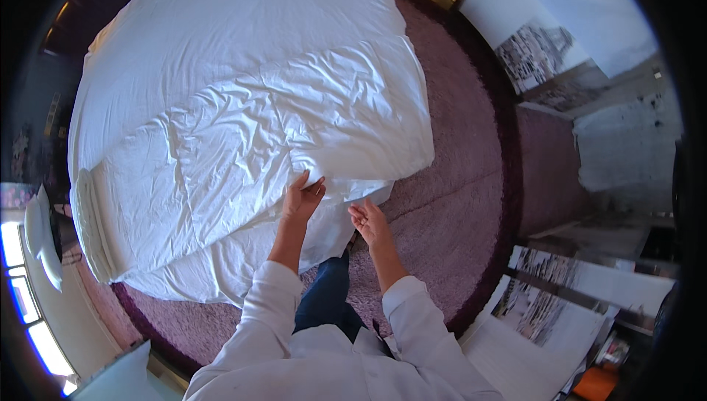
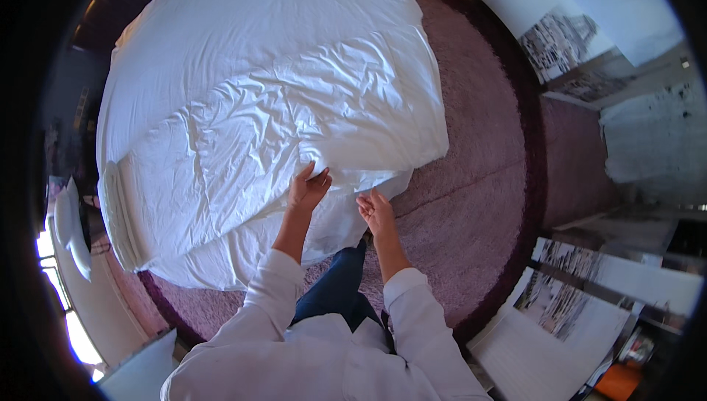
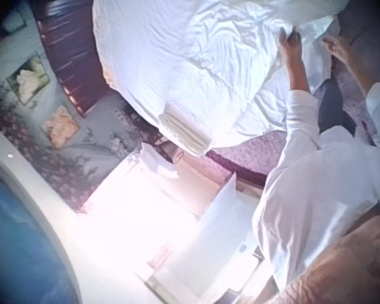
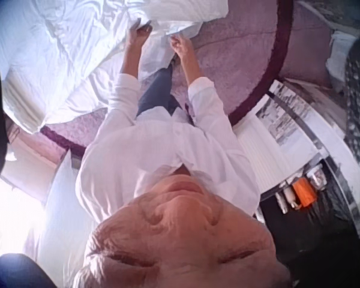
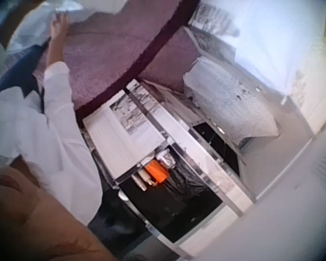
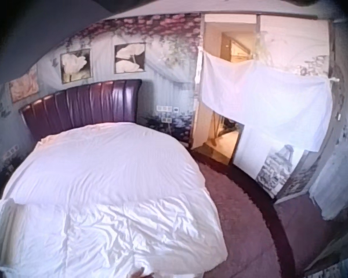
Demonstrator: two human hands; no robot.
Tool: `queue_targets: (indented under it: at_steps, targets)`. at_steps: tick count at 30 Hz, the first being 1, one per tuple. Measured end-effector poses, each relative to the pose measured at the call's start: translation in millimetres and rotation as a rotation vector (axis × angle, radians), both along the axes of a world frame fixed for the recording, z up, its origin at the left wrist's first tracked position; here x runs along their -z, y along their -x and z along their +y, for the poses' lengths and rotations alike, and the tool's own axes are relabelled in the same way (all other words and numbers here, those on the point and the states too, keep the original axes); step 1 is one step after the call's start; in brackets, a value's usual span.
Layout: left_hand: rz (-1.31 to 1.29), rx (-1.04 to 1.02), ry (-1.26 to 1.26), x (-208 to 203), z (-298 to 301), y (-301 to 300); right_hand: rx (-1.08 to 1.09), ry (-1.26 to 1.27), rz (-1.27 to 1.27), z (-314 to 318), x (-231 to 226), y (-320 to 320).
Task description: The person spreads a white fitted sheet over a large round bed, tucks the edges, and smooths the surface. They then place a white pillow on the bed and continue to adjust the sheet around the mattress.
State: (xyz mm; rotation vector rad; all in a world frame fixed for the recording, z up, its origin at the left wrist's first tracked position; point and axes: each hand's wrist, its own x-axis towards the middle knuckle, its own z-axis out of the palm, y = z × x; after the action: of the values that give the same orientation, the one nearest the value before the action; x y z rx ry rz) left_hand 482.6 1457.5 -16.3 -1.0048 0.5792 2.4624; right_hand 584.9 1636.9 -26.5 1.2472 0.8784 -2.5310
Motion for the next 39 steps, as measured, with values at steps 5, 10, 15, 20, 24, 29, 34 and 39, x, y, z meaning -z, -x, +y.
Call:
queue_targets:
  at_steps: [5,10,15,20,24,29,34,39]
  targets:
    - [-0.003,-0.023,-0.087,-42,-21,-10,0.154,0.18,0.023,44,-7,72]
    - [0.047,0.072,-0.125,-57,-35,-13,0.305,0.082,0.028,71,-36,127]
    - [-0.042,0.054,-0.035,-60,-29,-12,0.225,-0.351,0.041,81,-90,159]
    - [-0.027,0.026,-0.06,-57,2,2,-0.289,-0.769,0.31,65,-137,165]
    - [-0.033,0.114,-0.049,-88,49,22,-0.417,-1.345,0.706,50,-149,179]
    - [0.095,0.109,-0.247,-86,101,37,-0.76,-1.305,0.8,61,-155,184]
    - [0.191,-0.119,-0.193,-111,176,59,-0.795,-1.318,1.012,116,-136,198]
    - [0.143,-0.401,0.039,-85,175,86,-0.944,-1.449,1.141,199,-156,238]
